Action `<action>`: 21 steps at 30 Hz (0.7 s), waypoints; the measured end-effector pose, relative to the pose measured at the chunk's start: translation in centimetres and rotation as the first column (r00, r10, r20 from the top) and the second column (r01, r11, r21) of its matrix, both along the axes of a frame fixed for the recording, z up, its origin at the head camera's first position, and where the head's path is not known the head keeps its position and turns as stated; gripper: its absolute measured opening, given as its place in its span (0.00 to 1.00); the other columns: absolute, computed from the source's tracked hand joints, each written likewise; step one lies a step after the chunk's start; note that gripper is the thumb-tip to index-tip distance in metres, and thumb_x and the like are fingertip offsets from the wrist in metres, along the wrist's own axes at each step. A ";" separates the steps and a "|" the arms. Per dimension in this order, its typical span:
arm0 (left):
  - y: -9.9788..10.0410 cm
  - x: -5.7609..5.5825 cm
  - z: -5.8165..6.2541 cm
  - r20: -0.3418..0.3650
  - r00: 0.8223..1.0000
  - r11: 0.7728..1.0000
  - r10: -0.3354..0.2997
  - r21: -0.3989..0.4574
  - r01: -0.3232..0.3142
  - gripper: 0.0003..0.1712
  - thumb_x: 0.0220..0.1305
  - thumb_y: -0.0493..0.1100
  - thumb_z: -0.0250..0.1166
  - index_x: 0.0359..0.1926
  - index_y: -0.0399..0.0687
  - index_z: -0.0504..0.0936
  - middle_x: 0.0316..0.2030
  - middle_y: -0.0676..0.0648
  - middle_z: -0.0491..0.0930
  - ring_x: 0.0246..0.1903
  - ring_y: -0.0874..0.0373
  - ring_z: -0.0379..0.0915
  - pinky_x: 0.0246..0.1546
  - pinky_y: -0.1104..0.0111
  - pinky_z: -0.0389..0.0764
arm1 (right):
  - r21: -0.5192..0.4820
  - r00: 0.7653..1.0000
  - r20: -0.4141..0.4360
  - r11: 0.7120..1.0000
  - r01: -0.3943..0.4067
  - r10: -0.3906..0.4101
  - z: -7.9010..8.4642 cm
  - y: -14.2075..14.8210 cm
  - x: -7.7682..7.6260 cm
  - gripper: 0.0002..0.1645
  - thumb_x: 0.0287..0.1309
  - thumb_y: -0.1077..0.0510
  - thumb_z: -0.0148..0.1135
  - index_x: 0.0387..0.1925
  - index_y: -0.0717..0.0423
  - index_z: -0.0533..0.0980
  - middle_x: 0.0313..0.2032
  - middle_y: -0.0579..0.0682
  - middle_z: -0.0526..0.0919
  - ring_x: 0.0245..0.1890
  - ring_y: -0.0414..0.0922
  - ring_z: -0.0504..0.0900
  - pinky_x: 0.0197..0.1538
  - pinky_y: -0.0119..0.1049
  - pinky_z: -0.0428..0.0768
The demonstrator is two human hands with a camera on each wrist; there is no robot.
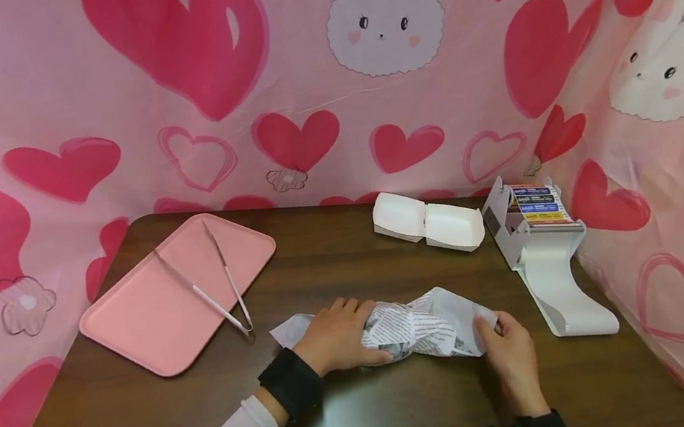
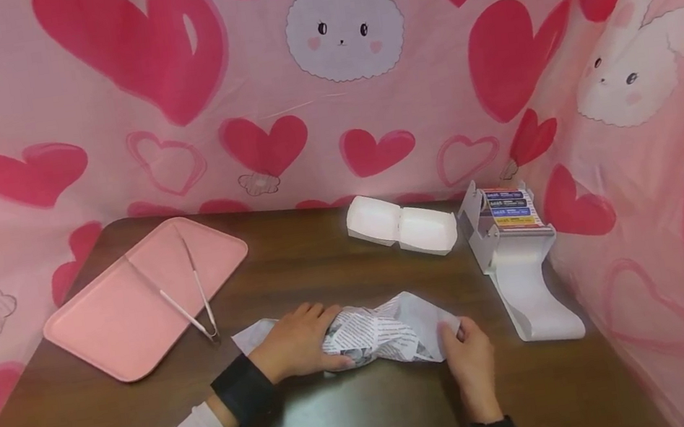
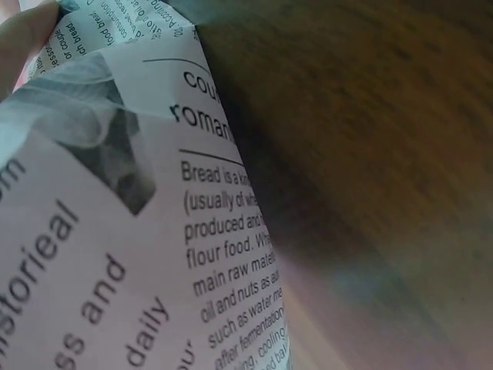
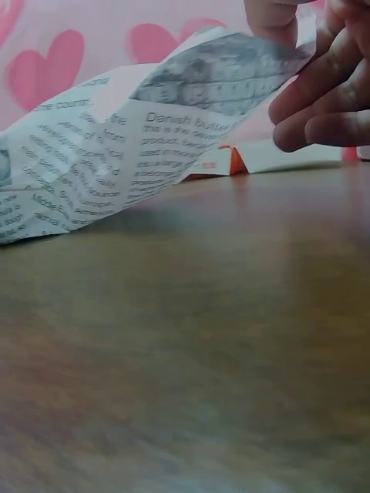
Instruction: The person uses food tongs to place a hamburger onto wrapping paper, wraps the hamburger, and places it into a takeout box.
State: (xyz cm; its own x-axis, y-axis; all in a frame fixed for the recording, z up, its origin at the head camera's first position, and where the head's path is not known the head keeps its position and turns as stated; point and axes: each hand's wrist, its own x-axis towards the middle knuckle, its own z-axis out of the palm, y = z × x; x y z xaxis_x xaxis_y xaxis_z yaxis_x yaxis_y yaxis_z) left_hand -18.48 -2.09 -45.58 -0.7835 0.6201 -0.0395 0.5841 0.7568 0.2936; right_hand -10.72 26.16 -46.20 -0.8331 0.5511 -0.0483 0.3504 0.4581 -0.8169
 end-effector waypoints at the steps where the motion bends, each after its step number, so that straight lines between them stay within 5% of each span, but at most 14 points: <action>1: 0.0 0.0 0.0 0.001 1.000 1.000 0.000 -0.002 0.000 0.56 0.51 0.79 0.64 0.72 0.53 0.68 0.62 0.45 0.76 0.61 0.46 0.70 0.59 0.50 0.74 | 0.012 1.000 -0.013 1.000 0.005 -0.005 0.1 -0.2 0.0 0.19 0.69 0.51 0.60 0.44 0.65 0.79 0.39 0.58 0.83 0.35 0.49 0.73 0.32 0.34 0.69; 10: 0.0 0.0 0.0 0.000 1.000 1.000 0.004 0.003 -0.004 0.55 0.51 0.78 0.65 0.72 0.53 0.69 0.60 0.45 0.77 0.60 0.47 0.70 0.58 0.50 0.75 | 0.168 0.991 -0.137 0.986 0.020 0.003 1.2 -2.0 -0.1 0.12 0.68 0.56 0.60 0.35 0.63 0.79 0.36 0.61 0.85 0.31 0.51 0.74 0.32 0.36 0.69; 21: -0.1 0.0 -0.2 -0.006 1.000 1.000 0.006 0.012 -0.006 0.55 0.51 0.79 0.65 0.72 0.53 0.69 0.60 0.45 0.77 0.60 0.47 0.70 0.58 0.50 0.75 | 0.226 0.976 -0.214 0.974 0.010 0.040 2.3 -3.7 -0.5 0.12 0.66 0.57 0.61 0.31 0.62 0.78 0.26 0.57 0.81 0.27 0.50 0.72 0.28 0.36 0.67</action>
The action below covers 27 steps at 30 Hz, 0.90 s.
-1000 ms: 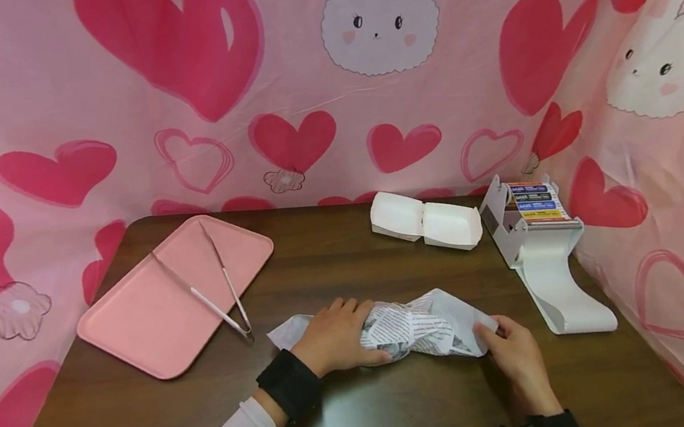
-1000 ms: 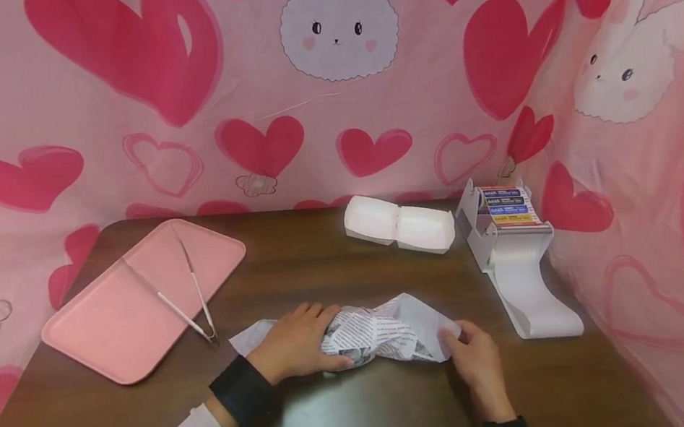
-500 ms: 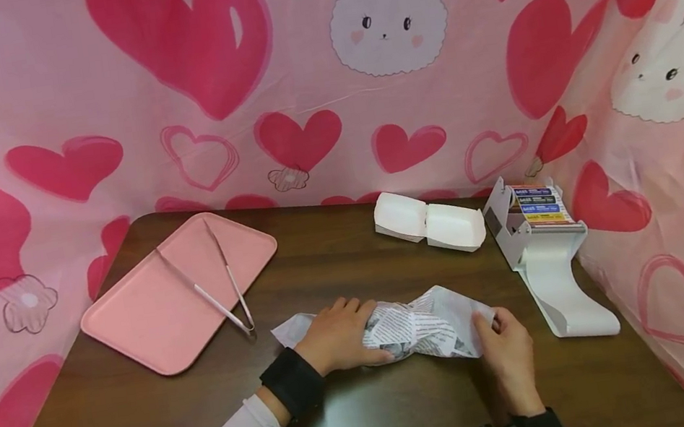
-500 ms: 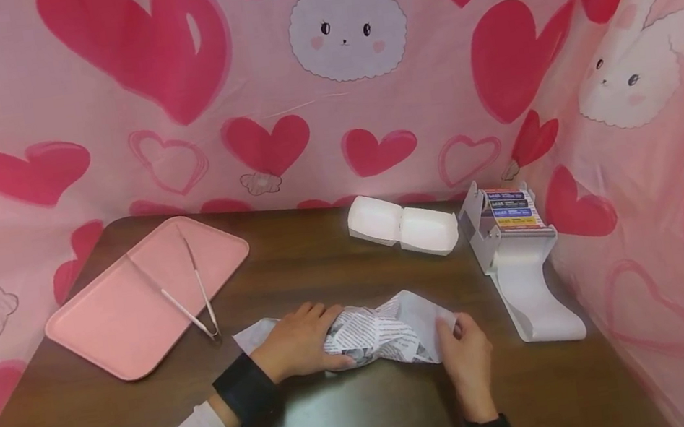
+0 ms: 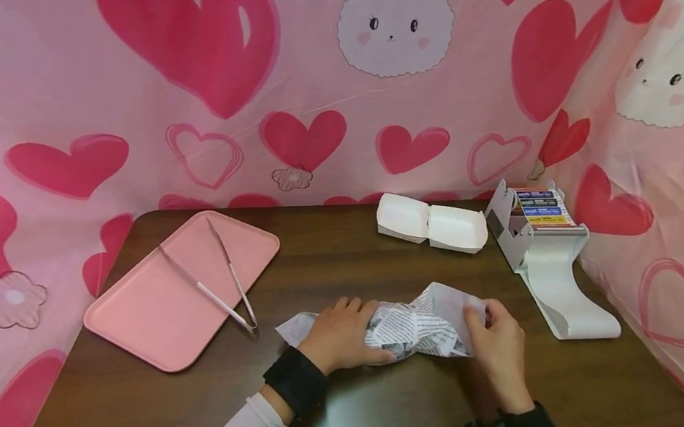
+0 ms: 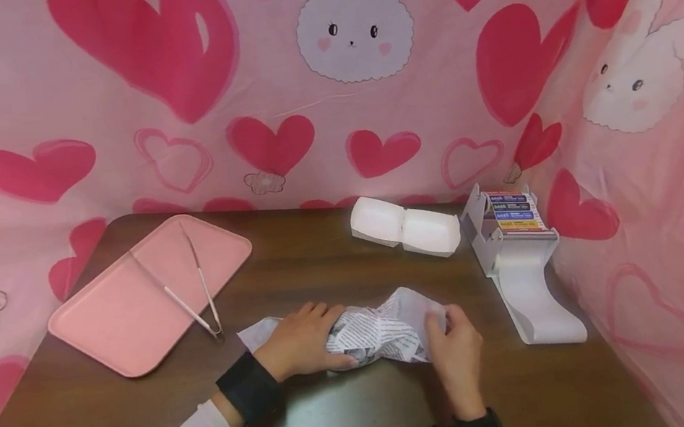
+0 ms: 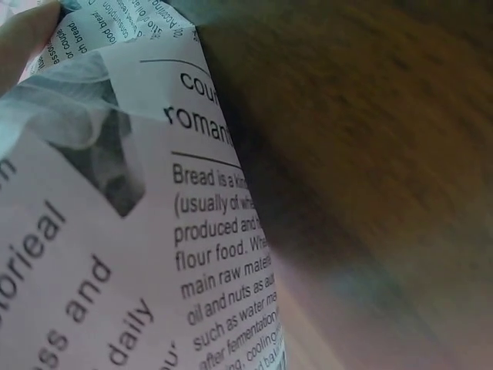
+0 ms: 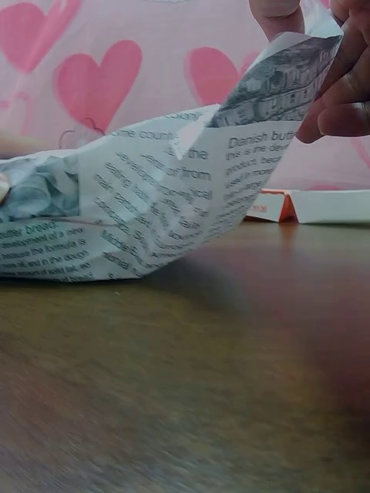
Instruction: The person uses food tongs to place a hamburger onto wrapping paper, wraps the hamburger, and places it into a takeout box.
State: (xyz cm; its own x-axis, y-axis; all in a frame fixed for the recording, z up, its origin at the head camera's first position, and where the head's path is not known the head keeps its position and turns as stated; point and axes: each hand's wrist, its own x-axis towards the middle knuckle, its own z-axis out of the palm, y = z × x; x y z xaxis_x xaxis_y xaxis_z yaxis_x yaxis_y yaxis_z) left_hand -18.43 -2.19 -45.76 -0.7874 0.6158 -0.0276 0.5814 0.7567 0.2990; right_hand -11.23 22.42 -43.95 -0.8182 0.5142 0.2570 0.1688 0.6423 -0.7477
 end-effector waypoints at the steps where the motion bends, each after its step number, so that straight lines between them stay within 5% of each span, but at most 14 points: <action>1: 0.0 0.0 0.0 -0.001 1.000 1.000 0.000 0.001 0.000 0.55 0.51 0.79 0.65 0.72 0.53 0.69 0.60 0.45 0.77 0.60 0.47 0.70 0.58 0.50 0.75 | 0.000 1.000 -0.002 1.000 -0.002 0.002 0.1 -0.2 0.0 0.11 0.66 0.57 0.61 0.31 0.62 0.78 0.26 0.57 0.81 0.27 0.50 0.73 0.28 0.36 0.68; 17: 0.0 0.0 0.1 0.026 1.000 1.000 -0.001 -0.005 0.001 0.56 0.52 0.79 0.64 0.73 0.54 0.67 0.63 0.45 0.75 0.63 0.46 0.69 0.59 0.48 0.73 | 0.022 0.992 -0.128 1.000 -0.022 0.025 0.4 -3.0 -0.2 0.06 0.64 0.61 0.63 0.32 0.60 0.78 0.31 0.58 0.86 0.28 0.50 0.74 0.30 0.38 0.70; 22: -0.1 0.0 0.1 0.023 1.000 1.000 0.000 -0.003 0.000 0.56 0.52 0.79 0.65 0.73 0.54 0.67 0.63 0.45 0.75 0.63 0.46 0.69 0.59 0.49 0.73 | -0.013 0.987 -0.139 0.997 -0.080 0.078 0.4 -4.0 -0.3 0.04 0.66 0.61 0.62 0.36 0.58 0.79 0.45 0.52 0.89 0.44 0.51 0.86 0.38 0.27 0.72; 27: -0.1 0.0 -0.1 0.018 1.000 1.000 0.009 -0.002 -0.009 0.55 0.51 0.79 0.65 0.73 0.54 0.67 0.63 0.45 0.75 0.63 0.46 0.69 0.60 0.49 0.73 | -0.010 0.974 -0.169 0.988 -0.156 0.152 0.3 -5.2 -0.3 0.02 0.67 0.63 0.61 0.38 0.58 0.79 0.49 0.49 0.88 0.53 0.50 0.85 0.44 0.23 0.72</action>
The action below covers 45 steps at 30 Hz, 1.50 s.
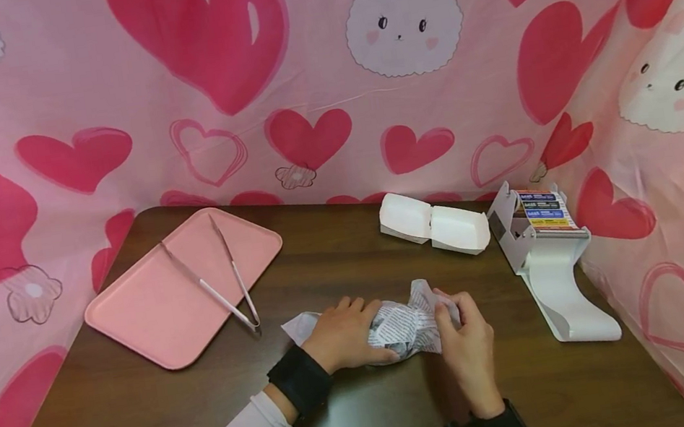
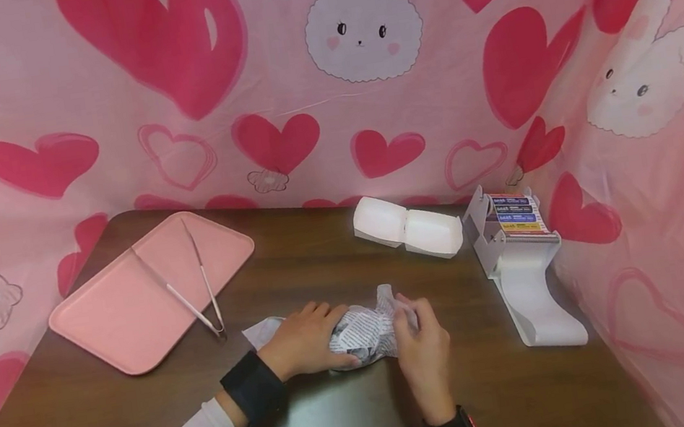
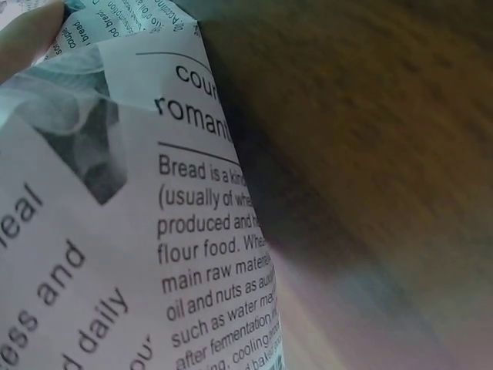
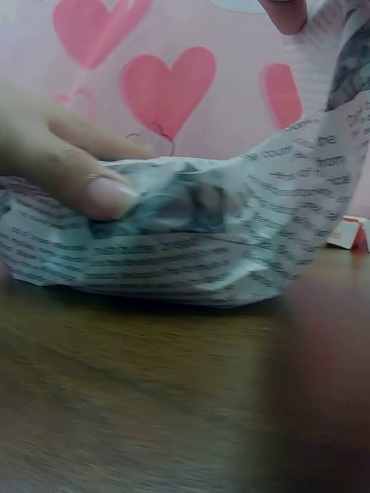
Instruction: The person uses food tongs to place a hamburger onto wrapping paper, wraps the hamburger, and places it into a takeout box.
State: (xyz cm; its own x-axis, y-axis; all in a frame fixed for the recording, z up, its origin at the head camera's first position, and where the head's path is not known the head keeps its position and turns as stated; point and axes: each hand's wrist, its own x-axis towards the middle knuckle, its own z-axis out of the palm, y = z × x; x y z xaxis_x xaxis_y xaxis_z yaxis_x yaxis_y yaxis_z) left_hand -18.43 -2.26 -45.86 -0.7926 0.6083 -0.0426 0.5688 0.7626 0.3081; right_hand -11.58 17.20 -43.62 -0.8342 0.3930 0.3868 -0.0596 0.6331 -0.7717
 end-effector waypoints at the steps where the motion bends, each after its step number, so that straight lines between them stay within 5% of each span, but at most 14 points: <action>1: 0.0 0.0 0.0 -0.004 1.000 1.000 0.002 0.002 -0.002 0.55 0.51 0.79 0.65 0.73 0.54 0.68 0.63 0.45 0.75 0.63 0.46 0.69 0.59 0.48 0.73 | 0.012 1.000 -0.009 1.000 -0.011 0.011 0.0 -0.2 0.0 0.02 0.67 0.63 0.61 0.38 0.58 0.79 0.49 0.49 0.88 0.51 0.50 0.85 0.42 0.26 0.73; 8: 0.1 0.1 0.0 -0.008 1.000 1.000 0.005 0.009 -0.005 0.55 0.51 0.79 0.66 0.73 0.54 0.69 0.63 0.45 0.76 0.62 0.46 0.70 0.59 0.49 0.74 | 0.109 0.994 -0.027 0.989 -0.098 0.102 -0.5 -1.9 -0.1 0.04 0.65 0.65 0.62 0.42 0.59 0.78 0.51 0.51 0.88 0.41 0.47 0.85 0.37 0.42 0.78; 21: 0.2 0.1 -0.3 -0.071 0.997 1.000 0.010 0.020 -0.009 0.52 0.51 0.74 0.68 0.70 0.52 0.72 0.55 0.46 0.78 0.55 0.48 0.72 0.53 0.51 0.76 | 0.271 0.986 -0.003 0.949 -0.161 0.168 -1.4 -5.5 -0.2 0.08 0.67 0.63 0.62 0.46 0.60 0.78 0.41 0.57 0.85 0.31 0.51 0.80 0.34 0.47 0.78; 30: 0.2 0.1 -0.3 -0.086 0.996 1.000 0.005 0.021 -0.004 0.41 0.52 0.66 0.70 0.61 0.47 0.80 0.47 0.47 0.78 0.50 0.49 0.72 0.49 0.52 0.77 | 0.321 0.966 0.018 0.913 -0.250 0.259 -2.1 -5.8 -0.6 0.04 0.63 0.63 0.64 0.39 0.59 0.78 0.38 0.55 0.83 0.39 0.54 0.82 0.41 0.51 0.79; 36: 0.1 0.1 -0.3 -0.078 0.997 0.999 0.005 0.033 -0.002 0.50 0.50 0.70 0.70 0.69 0.48 0.74 0.52 0.46 0.78 0.53 0.48 0.72 0.52 0.51 0.77 | 0.227 0.940 0.131 0.913 -0.338 0.316 -1.9 -4.9 -0.6 0.12 0.72 0.60 0.56 0.43 0.64 0.83 0.55 0.68 0.82 0.61 0.65 0.77 0.61 0.61 0.74; 40: 0.2 0.1 -0.4 -0.068 0.998 0.998 0.005 0.056 -0.001 0.52 0.50 0.75 0.68 0.68 0.49 0.74 0.53 0.45 0.79 0.54 0.47 0.73 0.53 0.50 0.77 | 0.202 0.915 0.187 0.897 -0.393 0.359 -1.3 -3.9 -0.7 0.15 0.74 0.62 0.52 0.41 0.62 0.85 0.57 0.66 0.81 0.62 0.64 0.76 0.63 0.60 0.72; 45: 0.1 0.0 -0.4 -0.058 0.998 0.998 0.007 0.061 -0.003 0.53 0.51 0.78 0.65 0.68 0.50 0.73 0.55 0.46 0.79 0.55 0.47 0.73 0.55 0.49 0.76 | 0.169 0.877 0.253 0.874 -0.456 0.409 -1.1 -2.5 -1.1 0.12 0.66 0.66 0.60 0.47 0.61 0.85 0.58 0.61 0.82 0.63 0.59 0.77 0.65 0.57 0.71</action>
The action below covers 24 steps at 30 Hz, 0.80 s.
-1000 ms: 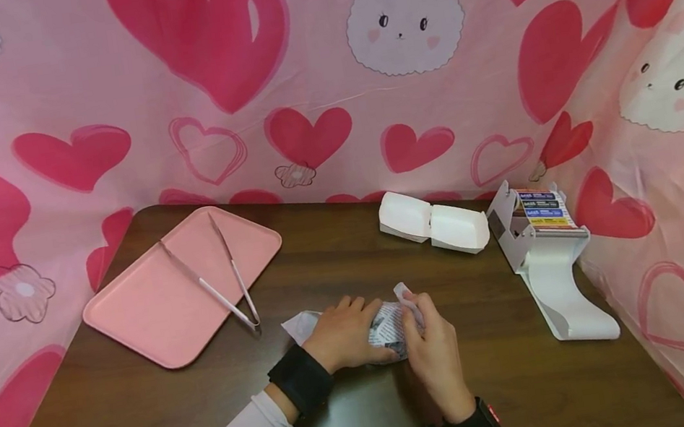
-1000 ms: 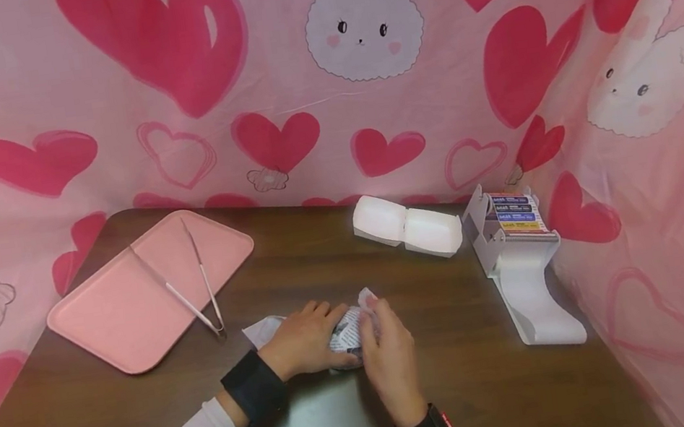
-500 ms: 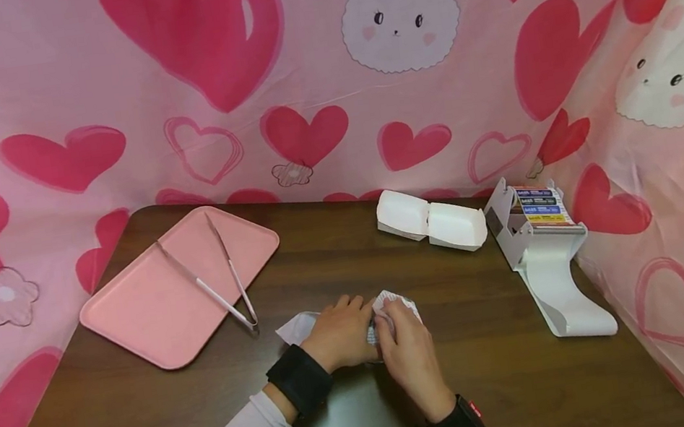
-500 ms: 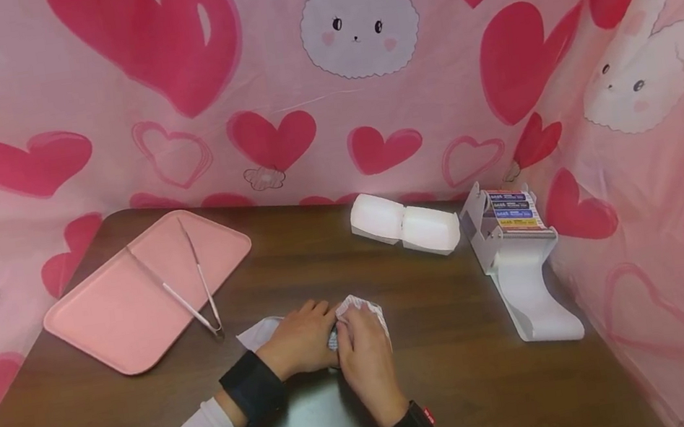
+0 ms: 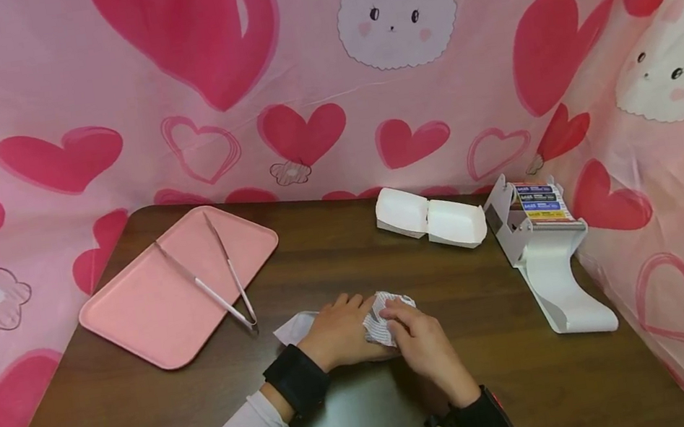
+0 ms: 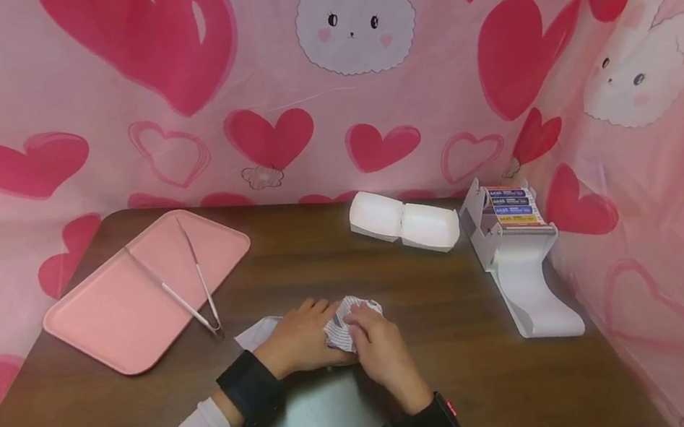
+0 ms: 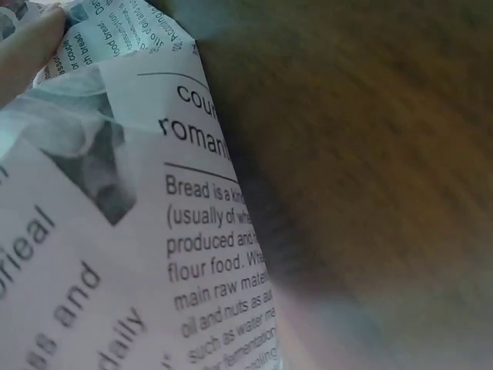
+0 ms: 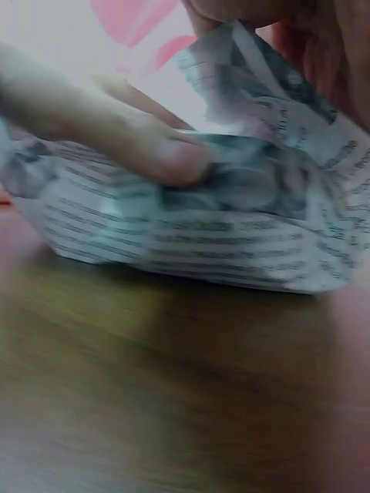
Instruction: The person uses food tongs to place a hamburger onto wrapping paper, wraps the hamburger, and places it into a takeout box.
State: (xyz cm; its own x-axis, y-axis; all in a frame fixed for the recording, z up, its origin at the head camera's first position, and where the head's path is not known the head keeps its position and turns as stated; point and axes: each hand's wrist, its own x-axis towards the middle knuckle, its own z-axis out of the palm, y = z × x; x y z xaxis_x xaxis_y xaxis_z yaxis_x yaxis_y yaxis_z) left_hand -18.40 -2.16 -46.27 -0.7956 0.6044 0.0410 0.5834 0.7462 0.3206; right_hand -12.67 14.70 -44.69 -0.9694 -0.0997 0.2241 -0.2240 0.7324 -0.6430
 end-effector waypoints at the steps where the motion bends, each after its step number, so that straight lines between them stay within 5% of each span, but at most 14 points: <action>1: 0.0 0.0 0.0 0.003 1.000 1.000 0.000 -0.001 0.000 0.53 0.51 0.79 0.65 0.69 0.50 0.72 0.56 0.46 0.79 0.56 0.47 0.73 0.55 0.50 0.76 | 0.003 1.000 0.007 1.000 -0.009 0.009 -0.1 0.2 -0.1 0.13 0.65 0.66 0.62 0.49 0.61 0.84 0.59 0.60 0.82 0.63 0.58 0.77 0.65 0.57 0.71; 13: -1.4 -0.1 0.6 0.007 0.996 0.995 -0.086 0.059 0.086 0.62 0.49 0.78 0.69 0.75 0.47 0.63 0.58 0.43 0.80 0.55 0.46 0.76 0.56 0.52 0.77 | 0.029 0.999 -0.011 0.998 -0.051 0.051 -1.4 0.8 -0.5 0.26 0.61 0.65 0.63 0.61 0.59 0.79 0.65 0.58 0.76 0.68 0.60 0.70 0.66 0.60 0.68; 24: -2.6 -0.2 0.6 0.066 0.987 0.984 -0.150 0.110 0.142 0.49 0.62 0.71 0.64 0.75 0.49 0.65 0.63 0.43 0.77 0.59 0.46 0.75 0.60 0.50 0.74 | 0.054 0.997 -0.028 0.996 -0.075 0.077 -2.0 0.4 -0.2 0.25 0.64 0.57 0.67 0.62 0.55 0.79 0.66 0.63 0.74 0.69 0.64 0.66 0.66 0.63 0.66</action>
State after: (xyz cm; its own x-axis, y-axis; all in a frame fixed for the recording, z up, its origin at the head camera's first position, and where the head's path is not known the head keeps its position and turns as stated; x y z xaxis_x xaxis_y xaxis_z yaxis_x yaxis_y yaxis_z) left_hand -18.57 -4.77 -45.71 -0.7026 0.7095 0.0543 0.6550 0.6151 0.4388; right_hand -12.84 15.14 -46.65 -0.9516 -0.1856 0.2452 -0.2989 0.7455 -0.5957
